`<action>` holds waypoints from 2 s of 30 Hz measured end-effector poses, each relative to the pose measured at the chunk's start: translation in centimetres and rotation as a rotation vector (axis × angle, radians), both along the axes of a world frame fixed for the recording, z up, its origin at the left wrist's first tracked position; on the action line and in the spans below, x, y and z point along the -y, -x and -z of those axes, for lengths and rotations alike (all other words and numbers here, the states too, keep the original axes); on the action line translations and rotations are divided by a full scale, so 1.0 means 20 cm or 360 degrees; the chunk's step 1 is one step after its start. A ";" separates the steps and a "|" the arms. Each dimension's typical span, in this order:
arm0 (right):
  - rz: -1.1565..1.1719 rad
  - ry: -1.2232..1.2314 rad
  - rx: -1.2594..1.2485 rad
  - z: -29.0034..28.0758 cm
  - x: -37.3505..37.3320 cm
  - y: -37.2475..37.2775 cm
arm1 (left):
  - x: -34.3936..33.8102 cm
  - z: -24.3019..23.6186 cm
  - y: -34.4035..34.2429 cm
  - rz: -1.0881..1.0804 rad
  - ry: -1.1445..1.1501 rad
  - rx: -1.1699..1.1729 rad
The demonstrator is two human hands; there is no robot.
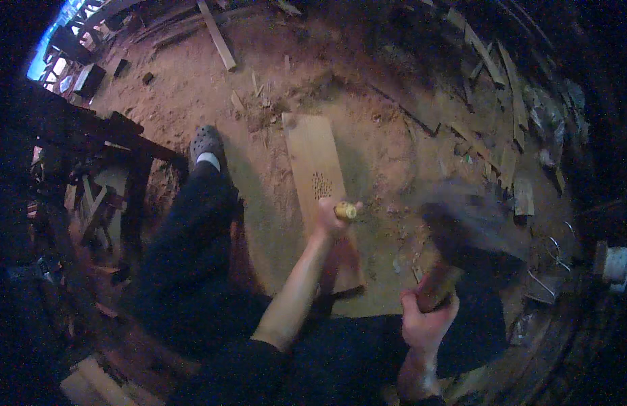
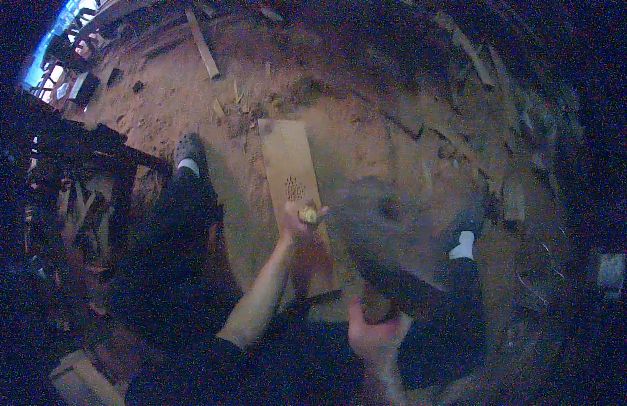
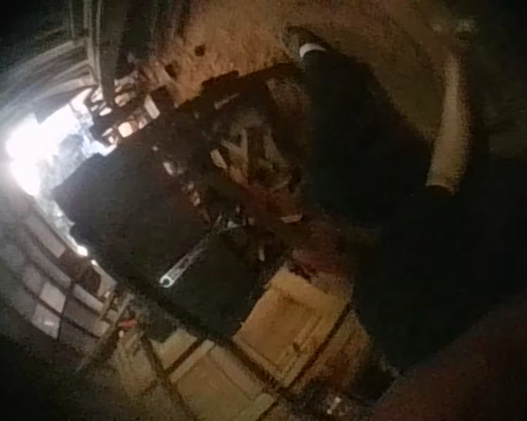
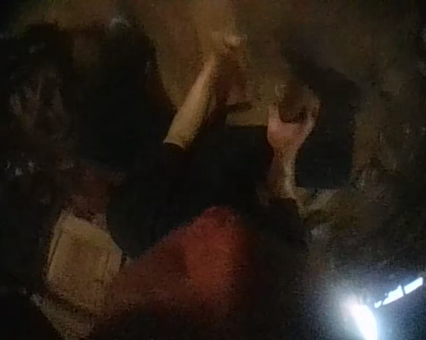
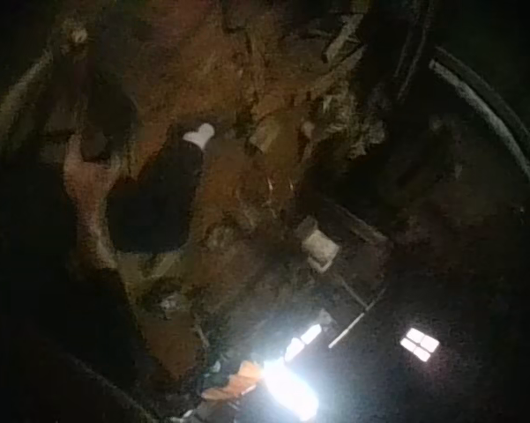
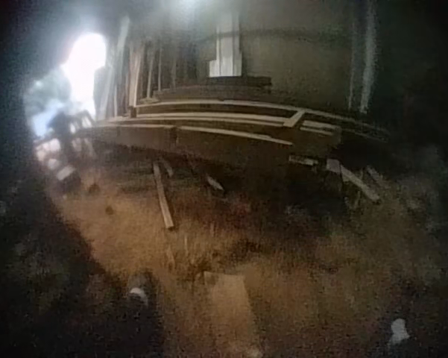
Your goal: The person sits on the ground and uses a hammer and chisel to carve a pattern of holes into a rectangular wooden board. They repeatedly strike the chisel to create indentations in the wood.
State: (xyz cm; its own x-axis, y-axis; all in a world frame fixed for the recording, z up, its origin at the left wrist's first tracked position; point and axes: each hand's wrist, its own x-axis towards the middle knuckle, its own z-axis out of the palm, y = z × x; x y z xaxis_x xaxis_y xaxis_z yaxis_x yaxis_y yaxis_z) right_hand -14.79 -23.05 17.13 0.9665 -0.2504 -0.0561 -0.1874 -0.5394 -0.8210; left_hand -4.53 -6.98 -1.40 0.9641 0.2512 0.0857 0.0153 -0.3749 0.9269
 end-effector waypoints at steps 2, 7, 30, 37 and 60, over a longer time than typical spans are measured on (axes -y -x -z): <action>0.0116 -0.0217 -0.0350 0.03 -0.03 0.02 | 0.01 -0.01 -0.01 0.0013 -0.0099 -0.0126; -0.0265 0.0252 -0.1057 0.27 -0.10 -0.09 | 0.05 0.13 -0.03 -0.0121 0.0461 0.0323; 0.0224 -0.0151 -0.0092 0.09 0.00 0.06 | 0.03 0.07 0.01 -0.0051 -0.0062 0.0181; -0.0374 0.0195 -0.0733 0.26 -0.11 -0.03 | 0.00 0.23 0.00 -0.0288 0.0532 0.0278; 0.0137 -0.0210 -0.0300 0.12 -0.06 0.04 | 0.02 0.06 0.02 -0.0122 0.0007 0.0045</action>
State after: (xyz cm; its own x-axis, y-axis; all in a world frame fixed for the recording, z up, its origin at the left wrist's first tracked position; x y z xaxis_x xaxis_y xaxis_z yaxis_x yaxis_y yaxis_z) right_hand -15.51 -21.78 14.81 0.9112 -0.3102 -0.2711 -0.3846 -0.4052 -0.8294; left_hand -5.01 -7.37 -2.62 0.9393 0.3244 0.1114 0.0174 -0.3695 0.9291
